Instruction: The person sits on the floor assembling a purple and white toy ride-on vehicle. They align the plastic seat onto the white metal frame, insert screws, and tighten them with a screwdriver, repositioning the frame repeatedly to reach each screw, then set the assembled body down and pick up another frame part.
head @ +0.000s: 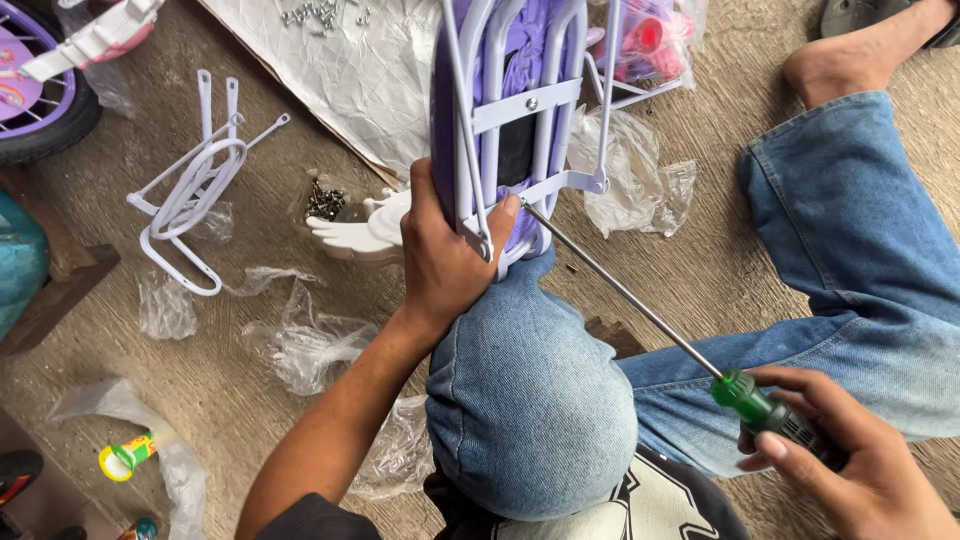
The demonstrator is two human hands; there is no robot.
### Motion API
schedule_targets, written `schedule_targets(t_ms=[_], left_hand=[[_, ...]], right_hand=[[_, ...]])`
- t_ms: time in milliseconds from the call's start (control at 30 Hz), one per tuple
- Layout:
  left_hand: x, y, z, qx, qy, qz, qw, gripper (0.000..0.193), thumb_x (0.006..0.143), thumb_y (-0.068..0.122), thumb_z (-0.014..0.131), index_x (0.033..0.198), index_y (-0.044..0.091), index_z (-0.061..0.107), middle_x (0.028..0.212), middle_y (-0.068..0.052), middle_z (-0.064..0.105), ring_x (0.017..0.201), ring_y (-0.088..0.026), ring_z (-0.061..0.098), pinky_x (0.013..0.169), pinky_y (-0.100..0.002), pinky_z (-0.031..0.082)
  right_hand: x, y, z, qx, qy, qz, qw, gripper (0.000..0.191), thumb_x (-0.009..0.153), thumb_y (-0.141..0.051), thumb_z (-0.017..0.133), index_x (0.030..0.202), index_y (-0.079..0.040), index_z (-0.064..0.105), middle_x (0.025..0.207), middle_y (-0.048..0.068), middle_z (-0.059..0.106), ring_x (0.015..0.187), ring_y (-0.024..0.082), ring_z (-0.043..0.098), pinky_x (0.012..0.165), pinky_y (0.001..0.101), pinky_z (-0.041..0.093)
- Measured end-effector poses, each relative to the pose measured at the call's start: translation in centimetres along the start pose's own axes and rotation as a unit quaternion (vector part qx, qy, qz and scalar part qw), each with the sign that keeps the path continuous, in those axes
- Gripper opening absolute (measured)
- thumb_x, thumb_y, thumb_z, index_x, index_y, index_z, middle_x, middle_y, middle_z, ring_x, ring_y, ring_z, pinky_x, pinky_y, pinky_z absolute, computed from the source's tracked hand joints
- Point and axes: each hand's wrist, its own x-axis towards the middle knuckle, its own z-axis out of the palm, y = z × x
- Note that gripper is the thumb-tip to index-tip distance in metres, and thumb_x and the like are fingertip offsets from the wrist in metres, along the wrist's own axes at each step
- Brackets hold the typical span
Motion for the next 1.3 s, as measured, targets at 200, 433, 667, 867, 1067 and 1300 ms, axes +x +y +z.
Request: schedule_targets(t_ms=[200, 433, 667, 867, 1067, 1300], left_hand=[[-0.3, -0.3, -0.4, -0.014, 0.011, 0.023, 1.0, 0.056, 0.095, 0.019, 0.081, 0.13, -0.002, 0.042, 0.095, -0.017, 0.073, 0.088, -0.026, 0.079, 0.075, -0.038, 0.064], [0.2, -0.9, -0.6, -0.045, -0.012, 0.083, 0.995, 0.058, 0.096, 0.016, 0.08, 0.131, -0.003, 0.037, 0.104, -0.019, 0.072, 0.094, -0.027, 0.08, 0.081, -0.036, 0.069], [0.9, -1.5, -0.6, -0.06, -0.005, 0.143, 0.988, 0.061, 0.093, 0.012, 0.082, 0.132, -0.002, 0.037, 0.112, -0.021, 0.07, 0.102, -0.03, 0.078, 0.088, -0.038, 0.067], [1.4, -1.8, -0.7, -0.087, -0.025, 0.113, 0.99, 0.06, 0.087, 0.012, 0.084, 0.126, -0.001, 0.04, 0.11, -0.018, 0.069, 0.1, -0.026, 0.076, 0.087, -0.037, 0.065], [1.3, -1.3, -1.1, -0.109, -0.033, 0.106, 0.988, 0.059, 0.087, 0.011, 0.084, 0.126, -0.001, 0.041, 0.112, -0.018, 0.071, 0.104, -0.025, 0.077, 0.089, -0.036, 0.066], [1.8, -1.0, -0.8, -0.091, -0.024, 0.148, 0.985, 0.059, 0.09, 0.009, 0.082, 0.129, -0.002, 0.039, 0.114, -0.02, 0.071, 0.105, -0.029, 0.078, 0.09, -0.037, 0.067]], right_hand=[[0.2, 2.2, 1.4, -0.079, 0.047, -0.032, 0.995, 0.056, 0.084, -0.012, 0.074, 0.138, -0.003, 0.061, 0.102, 0.014, 0.074, 0.094, 0.021, 0.075, 0.087, 0.034, 0.058], [1.8, 6.8, 2.9, 0.0, 0.058, -0.117, 0.991, 0.057, 0.083, -0.008, 0.071, 0.137, 0.003, 0.058, 0.1, 0.016, 0.075, 0.097, 0.019, 0.073, 0.087, 0.0299, 0.053], [4.1, 9.5, 2.9, 0.09, 0.003, -0.125, 0.988, 0.048, 0.088, -0.005, 0.065, 0.133, 0.005, 0.055, 0.111, 0.02, 0.075, 0.101, 0.022, 0.074, 0.077, 0.0348, 0.058], [5.4, 9.0, 5.9, 0.093, 0.098, -0.152, 0.979, 0.058, 0.07, 0.007, 0.079, 0.123, 0.004, 0.055, 0.108, 0.021, 0.073, 0.105, 0.023, 0.073, 0.087, 0.038, 0.062], [5.4, 7.0, 7.7, -0.014, 0.188, -0.29, 0.938, 0.049, 0.072, 0.0, 0.082, 0.117, 0.002, 0.063, 0.114, 0.016, 0.067, 0.108, 0.016, 0.069, 0.096, 0.0292, 0.053], [5.2, 7.4, 6.7, 0.048, 0.122, -0.136, 0.982, 0.05, 0.087, -0.012, 0.068, 0.134, 0.006, 0.062, 0.109, 0.023, 0.077, 0.097, 0.024, 0.073, 0.088, 0.0344, 0.057]])
